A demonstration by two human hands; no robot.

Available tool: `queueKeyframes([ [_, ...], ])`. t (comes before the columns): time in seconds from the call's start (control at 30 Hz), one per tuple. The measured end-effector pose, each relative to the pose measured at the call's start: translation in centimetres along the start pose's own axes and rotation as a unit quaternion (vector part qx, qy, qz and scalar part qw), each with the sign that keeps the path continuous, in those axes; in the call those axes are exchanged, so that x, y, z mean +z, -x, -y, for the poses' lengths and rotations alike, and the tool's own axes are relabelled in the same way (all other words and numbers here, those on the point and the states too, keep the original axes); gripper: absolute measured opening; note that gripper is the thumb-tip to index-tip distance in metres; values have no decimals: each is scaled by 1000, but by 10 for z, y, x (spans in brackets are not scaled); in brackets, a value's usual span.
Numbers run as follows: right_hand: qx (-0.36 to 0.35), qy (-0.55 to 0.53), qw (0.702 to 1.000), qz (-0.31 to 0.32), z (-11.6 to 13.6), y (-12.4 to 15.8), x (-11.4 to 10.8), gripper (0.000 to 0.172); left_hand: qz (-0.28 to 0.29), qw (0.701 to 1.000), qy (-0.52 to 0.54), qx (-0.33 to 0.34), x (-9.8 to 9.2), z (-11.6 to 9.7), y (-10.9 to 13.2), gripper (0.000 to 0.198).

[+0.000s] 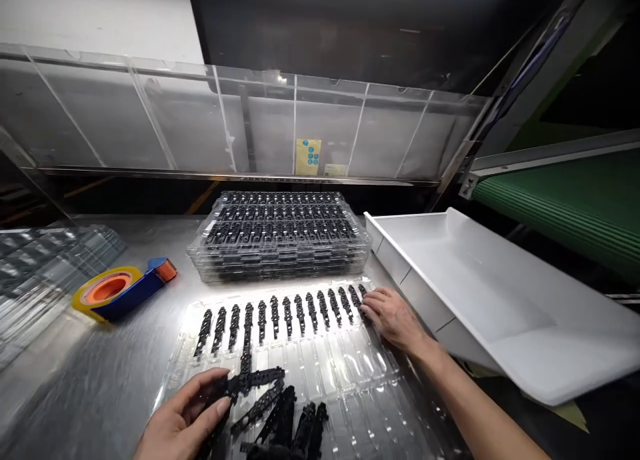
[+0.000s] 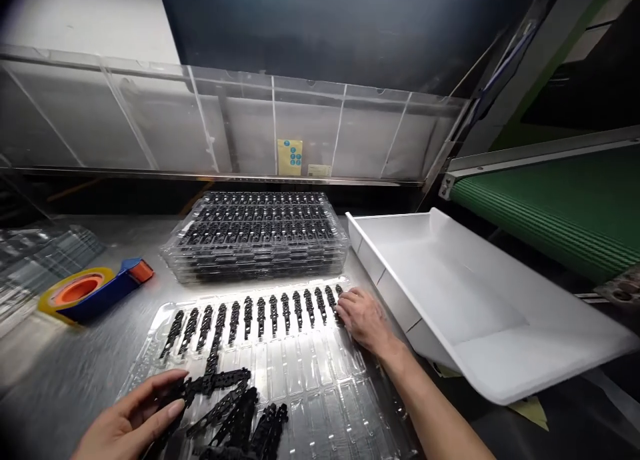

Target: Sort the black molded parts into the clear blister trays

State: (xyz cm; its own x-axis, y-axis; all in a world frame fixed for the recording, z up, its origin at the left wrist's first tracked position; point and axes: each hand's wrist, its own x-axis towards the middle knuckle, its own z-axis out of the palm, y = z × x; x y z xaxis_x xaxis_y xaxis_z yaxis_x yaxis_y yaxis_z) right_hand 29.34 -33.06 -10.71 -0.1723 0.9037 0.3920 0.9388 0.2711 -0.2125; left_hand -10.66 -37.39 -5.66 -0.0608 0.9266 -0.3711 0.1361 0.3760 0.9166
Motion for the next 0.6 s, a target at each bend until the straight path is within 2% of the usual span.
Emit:
queueKeyframes([
  [0.1, -24, -24, 999, -5, -5, 8, -5, 29, -70, 997, -23, 33, -11, -7, 4, 53],
  [0.17, -27, -29, 998, -53, 9, 4, -1, 34, -122, 990, 1, 67, -19, -6, 7, 49],
  [0.2, -18, -39, 997, -69, 24, 0, 2, 37, -143, 986, 19, 79, -23, -3, 8, 48],
  [0.27, -30, -111, 992, -48, 74, -12, 7, 35, -173, 979, 61, 90, -32, 5, 9, 48],
  [0.37, -93, -224, 961, 129, 176, -31, 8, 21, -192, 971, 115, 87, -40, 14, 14, 52],
  [0.43, -93, -242, 941, 217, 236, -41, 7, 20, -187, 967, 153, 85, -42, 14, 19, 53],
  [0.5, -74, -272, 928, 244, 275, -45, 8, 22, -174, 960, 201, 87, -43, 11, 23, 52],
  [0.6, -24, -414, 875, 251, 301, -37, 13, 26, -152, 943, 279, 102, -41, 6, 26, 51],
])
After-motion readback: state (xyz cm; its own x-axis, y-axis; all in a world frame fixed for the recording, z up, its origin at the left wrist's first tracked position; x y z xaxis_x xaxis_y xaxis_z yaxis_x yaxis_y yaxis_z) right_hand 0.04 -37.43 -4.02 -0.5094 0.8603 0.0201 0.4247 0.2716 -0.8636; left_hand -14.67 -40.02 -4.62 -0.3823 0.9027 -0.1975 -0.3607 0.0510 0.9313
